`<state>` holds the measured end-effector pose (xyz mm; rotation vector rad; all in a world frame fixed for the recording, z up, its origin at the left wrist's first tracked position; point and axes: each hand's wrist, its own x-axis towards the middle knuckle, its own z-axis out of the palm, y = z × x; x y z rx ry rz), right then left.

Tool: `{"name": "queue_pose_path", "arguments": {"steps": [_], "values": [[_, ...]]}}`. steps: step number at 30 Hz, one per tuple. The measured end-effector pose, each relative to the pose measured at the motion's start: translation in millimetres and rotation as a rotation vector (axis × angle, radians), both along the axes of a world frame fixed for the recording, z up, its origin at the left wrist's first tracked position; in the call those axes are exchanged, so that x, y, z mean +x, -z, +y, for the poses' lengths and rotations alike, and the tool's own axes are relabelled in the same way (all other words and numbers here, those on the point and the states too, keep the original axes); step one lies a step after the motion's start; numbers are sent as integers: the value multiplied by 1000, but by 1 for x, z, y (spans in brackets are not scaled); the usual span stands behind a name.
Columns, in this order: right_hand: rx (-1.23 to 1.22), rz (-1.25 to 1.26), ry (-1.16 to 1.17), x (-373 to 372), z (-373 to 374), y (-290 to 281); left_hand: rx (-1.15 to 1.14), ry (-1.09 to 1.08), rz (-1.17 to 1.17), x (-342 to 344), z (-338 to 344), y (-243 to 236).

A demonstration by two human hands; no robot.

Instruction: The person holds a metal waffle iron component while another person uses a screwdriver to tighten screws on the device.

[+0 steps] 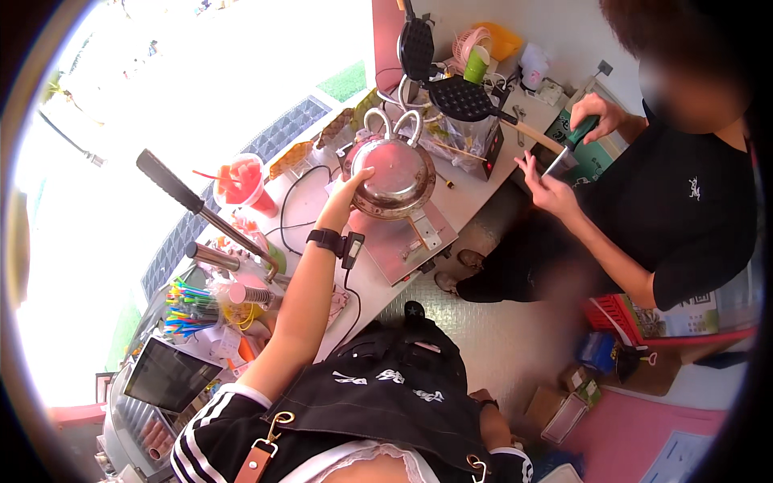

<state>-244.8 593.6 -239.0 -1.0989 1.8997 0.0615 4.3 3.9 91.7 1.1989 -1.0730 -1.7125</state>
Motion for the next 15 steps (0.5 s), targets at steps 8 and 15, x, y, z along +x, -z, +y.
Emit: {"name": "queue_pose_path", "arguments": {"steps": [8,15], "values": [[-373,-220,277,7,-73,28,-34,62,7,-25,1,13],[-102,-421,800,-8,-133,-6,-10,13,28,-18,-2,10]]}}
